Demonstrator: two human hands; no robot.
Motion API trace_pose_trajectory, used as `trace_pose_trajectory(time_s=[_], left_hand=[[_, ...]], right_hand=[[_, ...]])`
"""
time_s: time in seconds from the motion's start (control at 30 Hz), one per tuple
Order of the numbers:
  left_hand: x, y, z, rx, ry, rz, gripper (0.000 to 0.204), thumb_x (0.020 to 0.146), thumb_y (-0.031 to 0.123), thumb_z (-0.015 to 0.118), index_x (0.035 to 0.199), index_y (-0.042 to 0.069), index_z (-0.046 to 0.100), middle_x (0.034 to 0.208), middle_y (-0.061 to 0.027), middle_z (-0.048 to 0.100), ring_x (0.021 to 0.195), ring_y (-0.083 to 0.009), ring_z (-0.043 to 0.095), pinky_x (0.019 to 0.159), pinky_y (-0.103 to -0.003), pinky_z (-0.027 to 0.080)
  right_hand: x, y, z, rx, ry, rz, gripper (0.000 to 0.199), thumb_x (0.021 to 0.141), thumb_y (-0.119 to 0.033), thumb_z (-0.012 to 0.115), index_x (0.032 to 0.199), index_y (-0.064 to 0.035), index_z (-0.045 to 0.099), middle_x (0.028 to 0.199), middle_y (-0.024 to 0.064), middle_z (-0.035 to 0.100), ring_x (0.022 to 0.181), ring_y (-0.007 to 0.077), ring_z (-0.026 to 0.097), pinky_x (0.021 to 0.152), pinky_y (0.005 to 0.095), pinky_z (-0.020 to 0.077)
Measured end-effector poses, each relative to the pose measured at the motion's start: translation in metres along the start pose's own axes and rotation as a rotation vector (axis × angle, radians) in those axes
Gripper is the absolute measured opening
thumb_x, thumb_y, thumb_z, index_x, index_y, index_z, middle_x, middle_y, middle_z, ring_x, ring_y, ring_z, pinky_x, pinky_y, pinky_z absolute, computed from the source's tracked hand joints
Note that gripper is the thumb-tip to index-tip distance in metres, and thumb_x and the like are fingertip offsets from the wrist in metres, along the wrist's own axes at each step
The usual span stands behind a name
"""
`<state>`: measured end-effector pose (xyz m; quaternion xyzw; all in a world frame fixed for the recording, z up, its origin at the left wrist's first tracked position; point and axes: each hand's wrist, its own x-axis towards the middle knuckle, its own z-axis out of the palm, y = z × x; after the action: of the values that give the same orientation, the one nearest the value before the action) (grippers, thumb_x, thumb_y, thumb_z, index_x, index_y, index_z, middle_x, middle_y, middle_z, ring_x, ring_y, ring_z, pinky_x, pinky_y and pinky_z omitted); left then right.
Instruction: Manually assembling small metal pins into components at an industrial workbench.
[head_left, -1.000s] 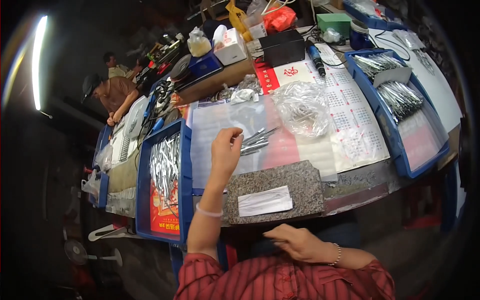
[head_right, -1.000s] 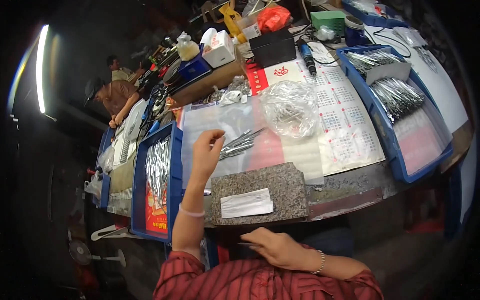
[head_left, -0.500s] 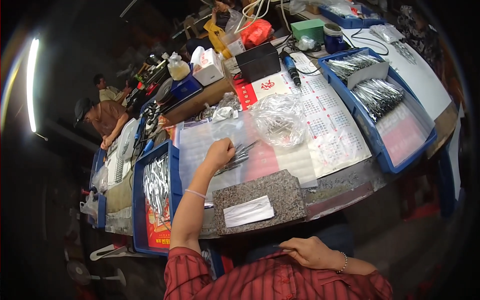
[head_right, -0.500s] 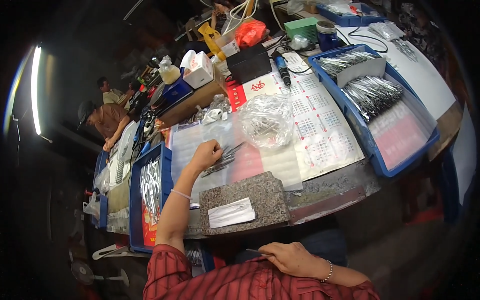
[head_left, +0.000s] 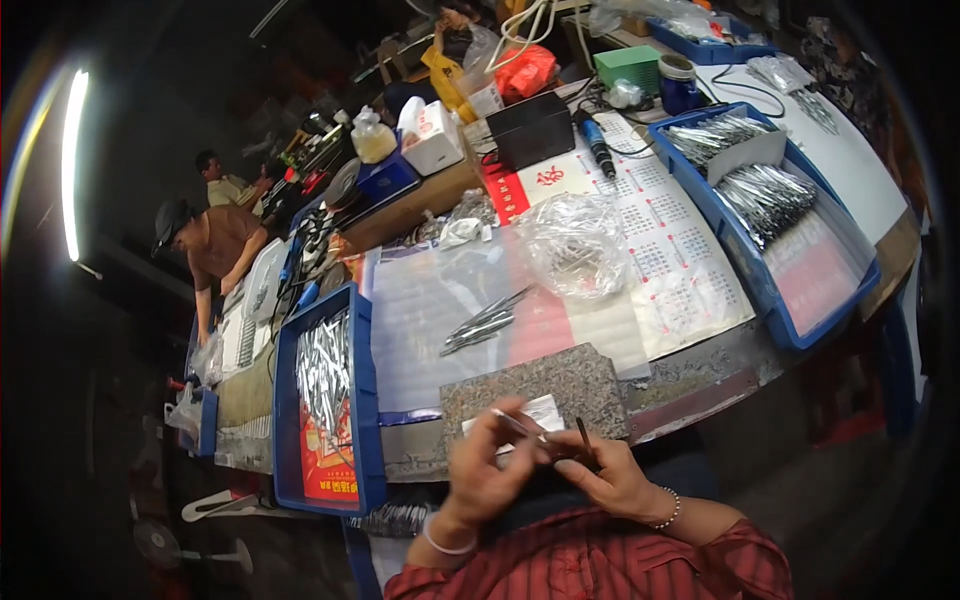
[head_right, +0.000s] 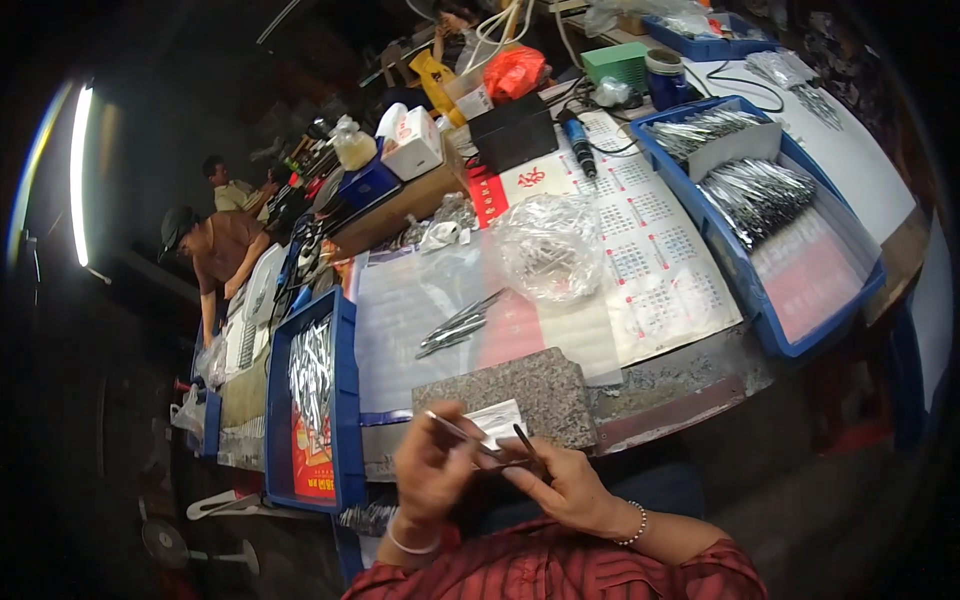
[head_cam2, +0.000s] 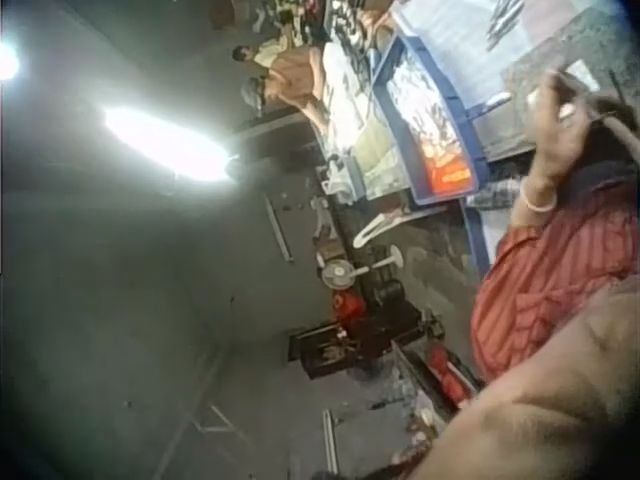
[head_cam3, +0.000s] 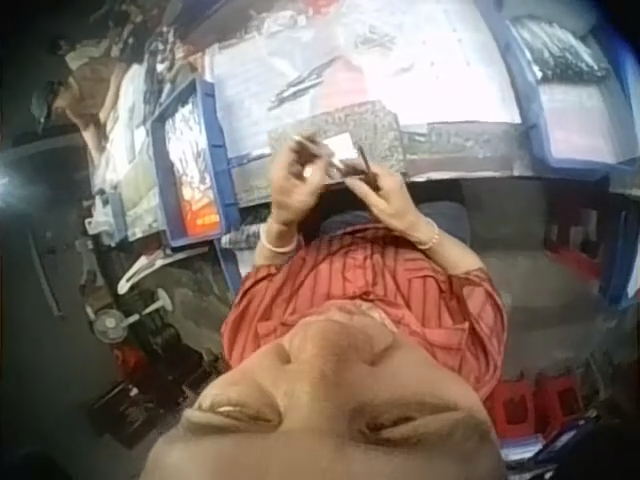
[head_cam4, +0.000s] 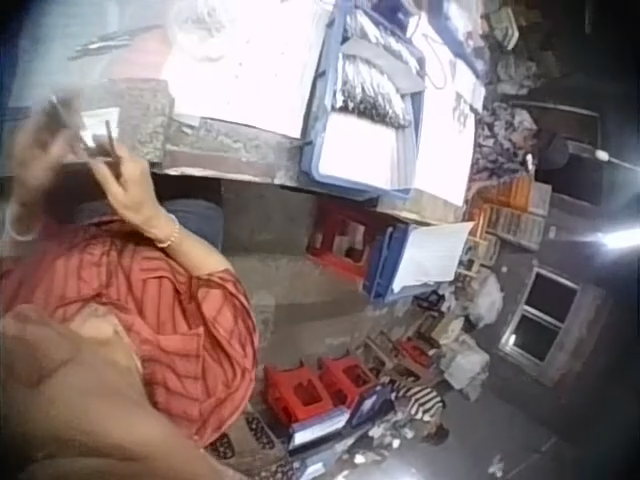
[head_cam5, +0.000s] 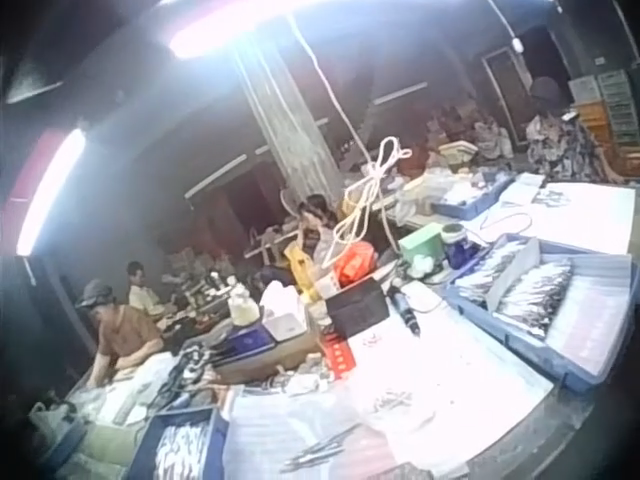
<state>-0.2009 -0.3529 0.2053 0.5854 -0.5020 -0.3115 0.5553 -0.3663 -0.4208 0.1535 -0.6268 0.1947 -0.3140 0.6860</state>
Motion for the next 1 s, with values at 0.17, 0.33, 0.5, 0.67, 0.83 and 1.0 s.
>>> trace_pose_trajectory(time_s=[0.17,0.33,0.5,0.67,0.83,1.0], left_hand=[[-0.03,-0.016,0.014,-0.063,-0.015,0.013,0.038,0.087,-0.013,0.055,0.123,-0.003,0.048,0.1,-0.0118,0.062,0.081,-0.0146,0.065,0.074,-0.026,0.054],[-0.038,-0.008,0.005,-0.178,-0.076,0.023,0.029,0.087,-0.008,0.06,0.115,-0.001,0.058,0.098,-0.0131,0.068,0.086,-0.0173,0.068,0.076,-0.027,0.054],[-0.052,-0.011,-0.009,-0.263,-0.055,0.087,0.014,0.09,-0.002,0.062,0.103,-0.005,0.063,0.097,-0.016,0.068,0.085,-0.0207,0.067,0.076,-0.03,0.054],[-0.066,-0.018,-0.022,-0.473,0.084,0.11,0.01,0.091,-0.002,0.059,0.099,-0.008,0.061,0.096,-0.02,0.062,0.082,-0.0219,0.066,0.072,-0.032,0.059],[-0.076,-0.019,-0.021,-0.439,0.14,0.034,0.009,0.091,-0.005,0.057,0.1,-0.007,0.059,0.095,-0.0172,0.061,0.081,-0.019,0.064,0.071,-0.031,0.059],[-0.092,-0.014,-0.028,-0.405,0.244,-0.034,0.007,0.091,-0.004,0.058,0.098,-0.006,0.061,0.095,-0.0163,0.063,0.083,-0.0171,0.064,0.071,-0.03,0.058]], right_hand=[[-0.013,0.014,0.0,0.082,-0.162,0.069,0.022,0.097,-0.01,0.057,0.116,-0.0006,0.062,0.085,0.0045,0.068,0.077,0.0064,0.062,0.068,0.0239,0.0504],[-0.024,0.009,-0.009,0.037,-0.359,0.156,0.027,0.1,-0.019,0.053,0.121,-0.0036,0.061,0.073,0.0016,0.066,0.065,0.0067,0.06,0.057,0.0234,0.0473],[-0.012,0.001,-0.023,-0.21,-0.425,0.102,0.028,0.091,-0.021,0.067,0.11,-0.0013,0.067,0.086,0.0093,0.071,0.073,0.0132,0.066,0.068,0.0278,0.0525],[0.044,-0.028,-0.067,-0.382,0.104,0.079,0.012,0.088,-0.011,0.066,0.095,-0.0009,0.068,0.07,0.0029,0.067,0.064,0.0086,0.061,0.059,0.0269,0.0485],[0.174,0.001,-0.105,-1.087,0.11,-0.238,0.012,0.084,-0.008,0.061,0.094,-0.0014,0.064,0.09,0.017,0.066,0.084,0.0335,0.066,0.072,0.0435,0.0508],[0.227,0.045,-0.11,-1.54,-0.037,-0.233,0.013,0.079,-0.006,0.059,0.092,-0.0034,0.062,0.094,0.0176,0.062,0.085,0.0356,0.065,0.074,0.0436,0.0529]])
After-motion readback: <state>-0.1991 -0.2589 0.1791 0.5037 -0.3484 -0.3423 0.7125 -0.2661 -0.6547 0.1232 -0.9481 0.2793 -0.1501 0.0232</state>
